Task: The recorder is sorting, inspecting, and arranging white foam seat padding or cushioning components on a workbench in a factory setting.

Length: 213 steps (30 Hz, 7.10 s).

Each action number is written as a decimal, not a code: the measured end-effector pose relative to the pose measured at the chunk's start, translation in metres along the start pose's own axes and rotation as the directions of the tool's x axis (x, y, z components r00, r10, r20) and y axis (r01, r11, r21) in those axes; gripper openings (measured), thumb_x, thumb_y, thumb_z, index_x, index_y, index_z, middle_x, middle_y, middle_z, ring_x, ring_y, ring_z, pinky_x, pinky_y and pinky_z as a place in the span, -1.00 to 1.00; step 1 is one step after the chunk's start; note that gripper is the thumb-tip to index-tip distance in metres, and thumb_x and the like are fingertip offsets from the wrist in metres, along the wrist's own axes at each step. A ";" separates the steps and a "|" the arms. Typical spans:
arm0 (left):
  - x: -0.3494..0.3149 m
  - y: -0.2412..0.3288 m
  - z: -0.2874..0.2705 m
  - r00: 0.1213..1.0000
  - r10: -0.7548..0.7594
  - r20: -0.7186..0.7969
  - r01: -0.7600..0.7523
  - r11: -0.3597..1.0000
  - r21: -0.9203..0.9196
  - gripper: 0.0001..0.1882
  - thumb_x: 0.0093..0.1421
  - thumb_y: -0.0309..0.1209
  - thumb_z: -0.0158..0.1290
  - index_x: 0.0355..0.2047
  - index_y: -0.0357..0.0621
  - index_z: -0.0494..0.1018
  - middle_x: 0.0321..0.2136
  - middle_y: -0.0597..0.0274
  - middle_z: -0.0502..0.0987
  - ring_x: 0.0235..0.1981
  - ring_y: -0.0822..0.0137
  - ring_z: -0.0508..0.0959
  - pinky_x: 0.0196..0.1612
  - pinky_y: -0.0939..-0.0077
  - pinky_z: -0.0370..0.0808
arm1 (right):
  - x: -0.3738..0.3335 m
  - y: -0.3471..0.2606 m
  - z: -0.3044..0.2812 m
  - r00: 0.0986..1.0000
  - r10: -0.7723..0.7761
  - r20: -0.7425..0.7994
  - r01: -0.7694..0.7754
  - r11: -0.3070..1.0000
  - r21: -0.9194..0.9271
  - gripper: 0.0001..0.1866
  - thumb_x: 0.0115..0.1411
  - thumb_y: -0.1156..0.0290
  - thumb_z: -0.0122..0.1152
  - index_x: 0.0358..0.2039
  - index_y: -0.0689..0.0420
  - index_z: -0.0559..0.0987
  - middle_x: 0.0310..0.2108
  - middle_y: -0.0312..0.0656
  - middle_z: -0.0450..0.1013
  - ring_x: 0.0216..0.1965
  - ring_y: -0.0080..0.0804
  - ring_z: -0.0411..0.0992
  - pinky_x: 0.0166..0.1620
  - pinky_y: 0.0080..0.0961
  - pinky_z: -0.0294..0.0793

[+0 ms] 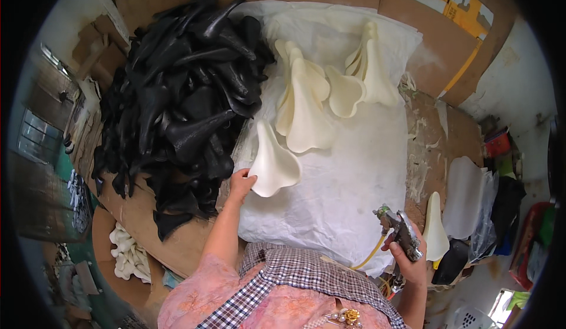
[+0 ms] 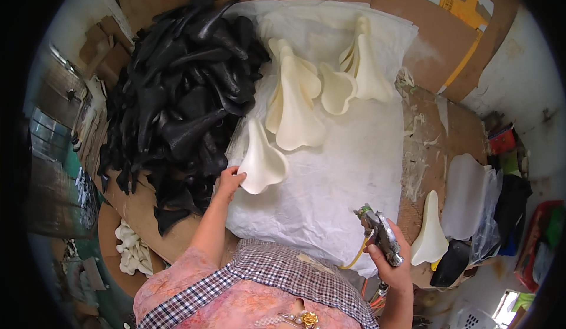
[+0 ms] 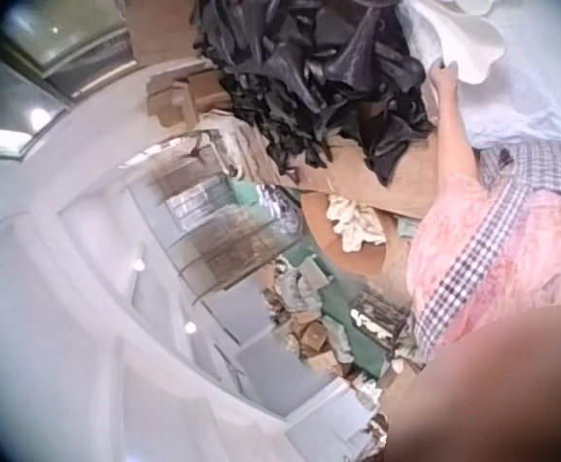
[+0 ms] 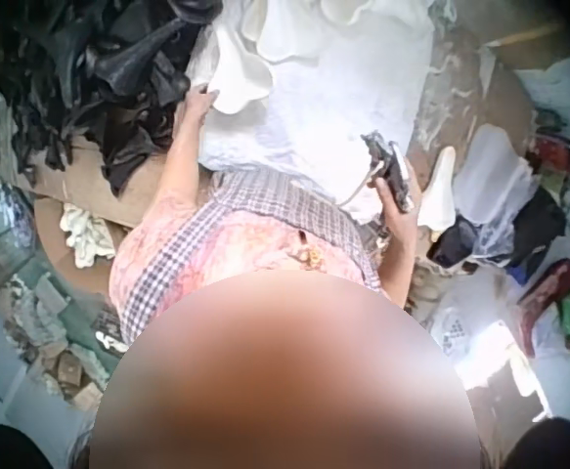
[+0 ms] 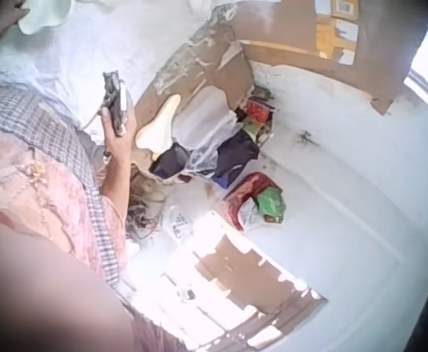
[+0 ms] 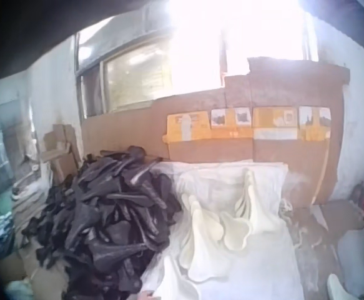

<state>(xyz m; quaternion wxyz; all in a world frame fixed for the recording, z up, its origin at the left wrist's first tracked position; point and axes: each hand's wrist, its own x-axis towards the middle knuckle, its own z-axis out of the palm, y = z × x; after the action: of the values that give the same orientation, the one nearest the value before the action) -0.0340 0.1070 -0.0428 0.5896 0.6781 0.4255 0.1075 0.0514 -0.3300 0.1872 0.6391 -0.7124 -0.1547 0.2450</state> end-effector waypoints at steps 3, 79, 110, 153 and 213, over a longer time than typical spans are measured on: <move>0.005 0.012 0.018 0.996 0.068 -0.057 -0.072 0.994 -0.077 -0.73 0.07 -0.50 0.13 -0.18 -0.28 0.48 -0.36 0.28 0.52 -0.41 0.47 0.49 -0.35 0.56 0.45 | 0.008 0.000 -0.010 0.996 -0.084 -0.018 0.084 0.996 -0.006 -0.38 0.08 0.52 0.20 0.15 0.29 0.22 -0.34 -0.14 0.44 -0.32 -0.46 0.44 -0.21 -0.50 0.47; -0.010 0.065 0.098 0.824 0.062 0.563 -0.197 0.963 0.182 -0.66 0.01 -0.44 0.14 -0.16 -0.25 0.49 -0.39 0.08 0.56 -0.40 0.27 0.52 -0.23 0.47 0.46 | 0.064 -0.013 0.007 0.987 -0.137 0.084 0.137 0.991 0.007 -0.35 0.05 0.51 0.24 0.17 0.24 0.24 -0.23 -0.09 0.45 -0.27 -0.42 0.44 -0.16 -0.46 0.47; 0.095 0.139 0.049 0.866 -0.123 0.486 -0.163 0.847 0.505 -0.35 0.04 -0.10 0.14 0.05 -0.28 0.34 -0.16 -0.08 0.53 -0.13 0.05 0.53 -0.07 0.33 0.44 | 0.117 -0.066 0.003 0.999 -0.038 0.023 0.042 0.975 -0.217 -0.39 0.08 0.52 0.22 0.14 0.30 0.25 -0.33 -0.17 0.44 -0.37 -0.48 0.43 -0.27 -0.51 0.49; 0.218 0.168 0.288 0.899 -0.245 0.362 0.303 0.947 -0.111 -0.57 0.04 -0.39 0.14 -0.07 -0.26 0.40 -0.20 0.13 0.50 -0.34 0.23 0.55 -0.33 0.33 0.52 | 0.122 -0.030 -0.053 0.978 0.007 -0.210 -0.003 1.000 0.017 -0.33 0.08 0.35 0.26 0.16 0.31 0.23 -0.27 -0.15 0.43 -0.29 -0.43 0.43 -0.17 -0.44 0.48; 0.143 0.340 0.221 0.677 0.665 0.317 -0.731 0.659 0.178 -0.75 -0.06 -0.31 0.10 -0.59 -0.31 0.46 -0.68 0.20 0.48 -0.66 0.38 0.47 -0.55 0.45 0.40 | -0.027 -0.054 -0.065 0.973 0.013 -0.231 -0.086 0.947 -0.309 -0.33 -0.07 0.12 0.30 -0.01 0.30 0.42 -0.45 -0.12 0.50 -0.46 -0.36 0.53 -0.34 -0.55 0.45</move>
<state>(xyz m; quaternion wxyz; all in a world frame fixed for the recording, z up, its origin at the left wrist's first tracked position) 0.3500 0.0709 0.1465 0.4398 0.8757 0.0720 0.1858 0.0701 -0.3914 0.2488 0.5235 -0.8326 -0.1002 0.1505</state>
